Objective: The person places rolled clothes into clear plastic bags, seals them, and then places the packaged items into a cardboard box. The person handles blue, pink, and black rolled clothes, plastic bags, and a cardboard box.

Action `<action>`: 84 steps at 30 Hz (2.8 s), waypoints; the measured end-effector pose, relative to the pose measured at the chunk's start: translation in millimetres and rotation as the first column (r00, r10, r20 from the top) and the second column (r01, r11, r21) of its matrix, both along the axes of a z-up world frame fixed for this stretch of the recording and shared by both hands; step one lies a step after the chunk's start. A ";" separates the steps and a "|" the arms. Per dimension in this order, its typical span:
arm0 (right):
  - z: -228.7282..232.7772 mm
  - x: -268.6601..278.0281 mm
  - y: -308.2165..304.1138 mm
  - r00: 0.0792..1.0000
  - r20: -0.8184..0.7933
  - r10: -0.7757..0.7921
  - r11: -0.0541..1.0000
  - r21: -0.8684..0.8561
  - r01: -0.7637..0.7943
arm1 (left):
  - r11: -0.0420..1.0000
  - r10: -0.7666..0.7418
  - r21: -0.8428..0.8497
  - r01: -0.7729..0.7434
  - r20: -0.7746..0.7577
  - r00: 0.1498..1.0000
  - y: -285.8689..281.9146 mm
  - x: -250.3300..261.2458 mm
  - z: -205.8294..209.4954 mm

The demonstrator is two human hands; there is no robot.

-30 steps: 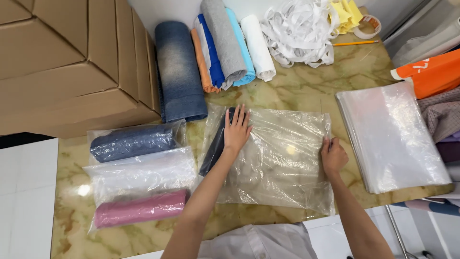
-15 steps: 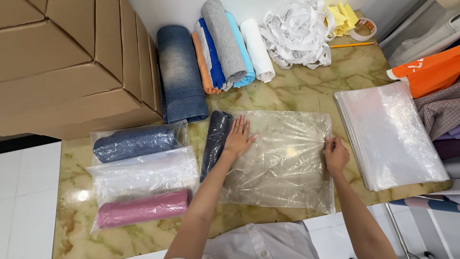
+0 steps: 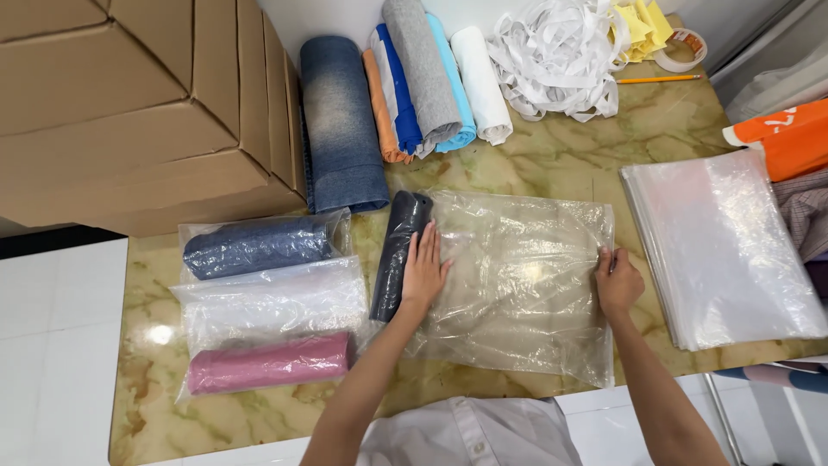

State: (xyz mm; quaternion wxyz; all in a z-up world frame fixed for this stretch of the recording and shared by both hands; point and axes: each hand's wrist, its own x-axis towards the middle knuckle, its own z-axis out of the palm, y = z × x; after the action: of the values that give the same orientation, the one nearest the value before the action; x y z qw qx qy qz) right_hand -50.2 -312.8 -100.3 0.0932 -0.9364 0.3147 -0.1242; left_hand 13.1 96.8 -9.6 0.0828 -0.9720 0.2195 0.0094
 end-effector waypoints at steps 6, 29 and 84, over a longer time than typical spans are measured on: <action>0.2 5.9 -7.9 1.000 -0.003 -0.012 0.994 0.111 0.012 | 0.998 -0.059 -0.015 0.057 -0.165 0.985 -20.7 19.4 -8.4; 64.8 -169.7 67.6 0.996 0.062 -0.057 0.870 0.492 0.020 | 0.789 -0.151 -0.600 0.133 0.020 0.988 11.5 -90.3 -57.6; 102.2 -81.2 176.5 0.976 0.161 -0.149 0.238 0.963 -0.123 | -0.075 -0.527 -0.547 -0.834 -0.688 0.499 -108.5 -127.6 27.3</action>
State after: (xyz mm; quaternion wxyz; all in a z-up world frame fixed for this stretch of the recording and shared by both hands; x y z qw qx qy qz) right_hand -131.4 -136.3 1.9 0.6841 -0.6557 0.3195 -0.0063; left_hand -114.5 -11.7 17.7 -0.7613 -0.5626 -0.0003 0.3222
